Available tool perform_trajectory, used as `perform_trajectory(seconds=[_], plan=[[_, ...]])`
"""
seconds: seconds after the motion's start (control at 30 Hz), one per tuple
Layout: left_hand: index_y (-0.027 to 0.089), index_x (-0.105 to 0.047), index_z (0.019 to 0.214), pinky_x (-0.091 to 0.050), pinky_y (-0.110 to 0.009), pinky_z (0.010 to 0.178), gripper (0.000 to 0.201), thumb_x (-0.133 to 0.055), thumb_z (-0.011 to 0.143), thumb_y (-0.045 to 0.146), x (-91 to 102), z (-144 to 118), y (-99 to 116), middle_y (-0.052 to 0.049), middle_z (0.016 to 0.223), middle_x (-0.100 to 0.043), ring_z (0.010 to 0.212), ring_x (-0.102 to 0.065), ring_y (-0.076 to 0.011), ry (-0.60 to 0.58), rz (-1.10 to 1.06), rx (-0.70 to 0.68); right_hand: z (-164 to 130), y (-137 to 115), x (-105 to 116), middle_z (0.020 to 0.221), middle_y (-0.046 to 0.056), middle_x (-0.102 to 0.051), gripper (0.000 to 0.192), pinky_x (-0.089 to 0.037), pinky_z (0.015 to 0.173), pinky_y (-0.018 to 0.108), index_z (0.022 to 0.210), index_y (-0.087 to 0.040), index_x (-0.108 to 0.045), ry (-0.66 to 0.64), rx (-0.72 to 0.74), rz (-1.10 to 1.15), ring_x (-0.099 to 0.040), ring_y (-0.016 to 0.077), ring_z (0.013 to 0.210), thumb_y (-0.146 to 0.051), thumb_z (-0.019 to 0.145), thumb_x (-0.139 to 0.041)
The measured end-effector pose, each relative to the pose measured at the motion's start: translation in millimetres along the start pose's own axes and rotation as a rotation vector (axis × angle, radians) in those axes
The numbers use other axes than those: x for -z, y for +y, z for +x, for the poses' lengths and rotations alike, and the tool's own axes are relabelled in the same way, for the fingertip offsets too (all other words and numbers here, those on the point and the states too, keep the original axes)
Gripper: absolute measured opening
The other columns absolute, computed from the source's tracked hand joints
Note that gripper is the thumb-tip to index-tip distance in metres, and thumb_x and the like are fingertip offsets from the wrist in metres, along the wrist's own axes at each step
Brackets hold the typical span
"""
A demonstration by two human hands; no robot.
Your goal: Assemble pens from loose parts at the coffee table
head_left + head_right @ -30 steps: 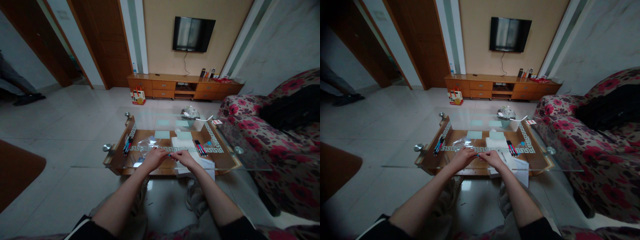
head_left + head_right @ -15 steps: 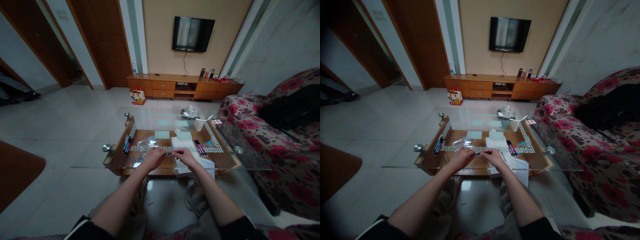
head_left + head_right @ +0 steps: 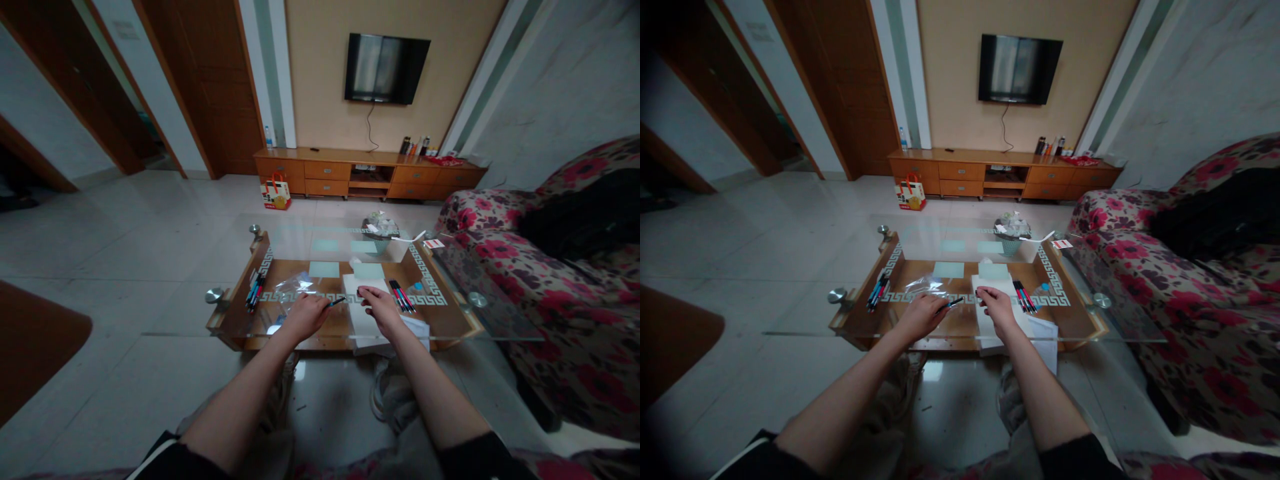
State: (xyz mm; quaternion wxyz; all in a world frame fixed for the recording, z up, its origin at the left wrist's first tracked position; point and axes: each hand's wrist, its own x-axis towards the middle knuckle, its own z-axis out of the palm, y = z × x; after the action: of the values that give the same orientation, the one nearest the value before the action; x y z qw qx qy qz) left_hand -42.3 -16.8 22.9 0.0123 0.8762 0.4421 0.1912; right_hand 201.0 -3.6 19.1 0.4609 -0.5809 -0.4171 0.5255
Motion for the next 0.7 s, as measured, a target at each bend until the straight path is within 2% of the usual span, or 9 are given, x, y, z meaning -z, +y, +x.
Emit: perform_trajectory(seconds=[0.1, 0.23, 0.33, 0.43, 0.53, 0.7], plan=[[0.022, -0.065, 0.102, -0.042, -0.037, 0.088, 0.022, -0.047, 0.099, 0.034, 0.2, -0.3, -0.9, -0.007, 0.090, -0.071, 0.093, -0.064, -0.0216, -0.005, 0.007, -0.001, 10.5, -0.7, 16.3, 0.109, 0.013, -0.071, 0.054, -0.042, 0.056, 0.025, 0.114, -0.015, -0.069, 0.161, 0.100, -0.075, -0.061, 0.0178, 0.075, -0.054, 0.077, -0.063], [0.021, -0.065, 0.102, -0.042, -0.037, 0.089, 0.023, -0.047, 0.099, 0.035, 0.9, -0.2, -0.1, -0.007, 0.090, -0.071, 0.092, -0.064, -0.0216, 0.004, 0.016, -0.008, 19.8, 1.1, 38.9, 0.102, 0.014, -0.072, 0.045, -0.048, 0.075, 0.035, 0.111, -0.012, -0.071, 0.269, 0.327, -0.449, -0.061, 0.0222, 0.079, -0.044, 0.082, -0.058], [0.021, -0.065, 0.102, -0.042, -0.037, 0.089, 0.023, -0.047, 0.099, 0.036, 1.2, -0.2, 0.6, -0.006, 0.089, -0.071, 0.091, -0.064, -0.0210, 0.007, 0.019, -0.010, 21.0, 5.2, 47.0, 0.102, 0.012, -0.072, 0.039, -0.045, 0.086, 0.038, 0.115, -0.014, -0.069, 0.259, 0.445, -0.746, -0.060, 0.0242, 0.085, -0.032, 0.083, -0.056], [0.022, -0.065, 0.102, -0.042, -0.036, 0.087, 0.023, -0.047, 0.099, 0.036, 1.4, -0.6, 0.8, -0.006, 0.089, -0.071, 0.090, -0.064, -0.0211, -0.001, 0.024, -0.007, 20.2, 10.1, 46.3, 0.107, 0.011, -0.071, 0.035, -0.041, 0.094, 0.038, 0.116, -0.016, -0.069, 0.194, 0.492, -0.937, -0.059, 0.0263, 0.100, -0.023, 0.084, -0.055], [0.023, -0.065, 0.103, -0.042, -0.036, 0.086, 0.022, -0.046, 0.100, 0.035, 1.5, -1.1, 0.4, -0.006, 0.091, -0.071, 0.091, -0.064, -0.0212, -0.005, 0.020, -0.008, 19.6, 12.8, 41.6, 0.108, 0.010, -0.072, 0.031, -0.039, 0.096, 0.037, 0.113, -0.018, -0.070, 0.124, 0.503, -1.031, -0.056, 0.0267, 0.108, -0.021, 0.086, -0.055], [0.022, -0.064, 0.101, -0.042, -0.036, 0.086, 0.022, -0.047, 0.100, 0.036, 1.6, -1.2, -0.1, -0.006, 0.089, -0.071, 0.088, -0.064, -0.0206, -0.014, 0.017, -0.014, 19.2, 13.4, 36.7, 0.105, 0.010, -0.072, 0.027, -0.037, 0.096, 0.036, 0.109, -0.020, -0.072, 0.081, 0.519, -1.112, -0.055, 0.0268, 0.107, -0.019, 0.087, -0.056]])
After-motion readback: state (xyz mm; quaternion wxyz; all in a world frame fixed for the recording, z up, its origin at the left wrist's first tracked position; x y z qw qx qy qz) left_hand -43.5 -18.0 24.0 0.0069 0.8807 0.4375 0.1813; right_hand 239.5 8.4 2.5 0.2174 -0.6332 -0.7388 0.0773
